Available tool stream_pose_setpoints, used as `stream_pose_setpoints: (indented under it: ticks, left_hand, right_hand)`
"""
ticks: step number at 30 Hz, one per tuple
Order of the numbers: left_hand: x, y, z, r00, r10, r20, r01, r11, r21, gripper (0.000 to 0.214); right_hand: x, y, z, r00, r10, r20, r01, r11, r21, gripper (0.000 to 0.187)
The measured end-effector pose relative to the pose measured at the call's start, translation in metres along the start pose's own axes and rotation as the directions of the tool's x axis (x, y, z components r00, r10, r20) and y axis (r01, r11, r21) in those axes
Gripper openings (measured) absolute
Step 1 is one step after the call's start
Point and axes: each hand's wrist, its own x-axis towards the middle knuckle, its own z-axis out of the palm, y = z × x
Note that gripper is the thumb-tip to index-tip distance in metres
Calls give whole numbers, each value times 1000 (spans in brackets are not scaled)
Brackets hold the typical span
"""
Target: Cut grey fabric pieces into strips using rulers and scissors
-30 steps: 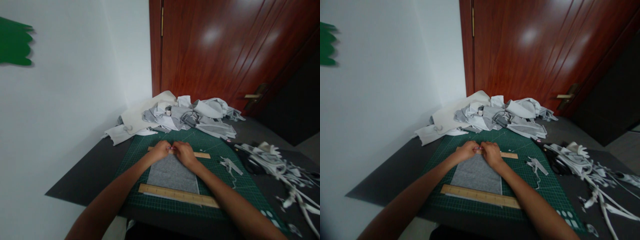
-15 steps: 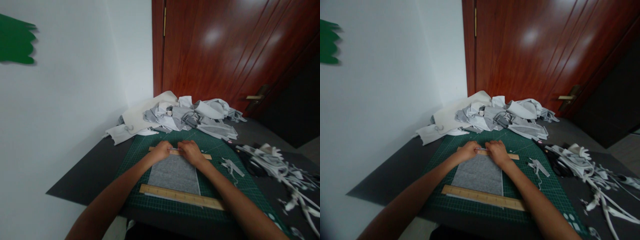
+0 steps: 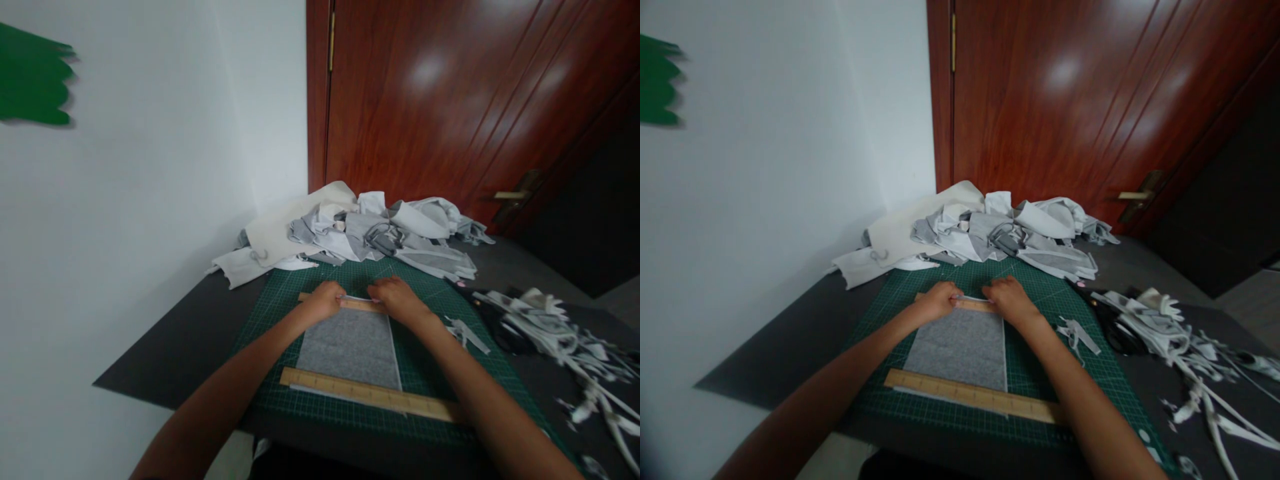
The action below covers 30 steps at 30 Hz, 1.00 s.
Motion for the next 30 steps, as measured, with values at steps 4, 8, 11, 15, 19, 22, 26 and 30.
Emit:
stream_pose_setpoints:
  ticks: [4,8,11,15,19,22,26,30]
  left_hand:
    - [1,-2,1,1000,6,5,-6,1000,6,20]
    - [1,0,0,999,32,13,-32,999,4,17]
    - [1,0,1,999,50,6,-50,999,2,20]
    - [2,-2,3,998,64,-14,-64,998,-5,27]
    - [2,-1,1,997,72,-13,-72,997,-13,24]
    - [1,1,-2,997,78,3,-78,997,-4,22]
    - [-2,8,-7,996,80,29,-81,996,27,23]
    - [-6,16,-14,995,79,58,-83,994,69,20]
  right_hand:
    - [-4,9,-2,998,33,59,-33,999,-4,16]
    - [-7,21,-4,988,138,71,-143,987,73,19]
    - [-13,36,-2,943,297,150,-317,939,134,23]
    - [-22,60,3,872,425,244,-463,877,126,23]
    - [-24,71,7,850,437,294,-493,858,147,26]
    - [-18,66,7,871,372,322,-446,873,197,23]
    - [-12,49,4,882,263,391,-375,894,244,39]
    - [-11,40,1,869,265,419,-381,897,223,33]
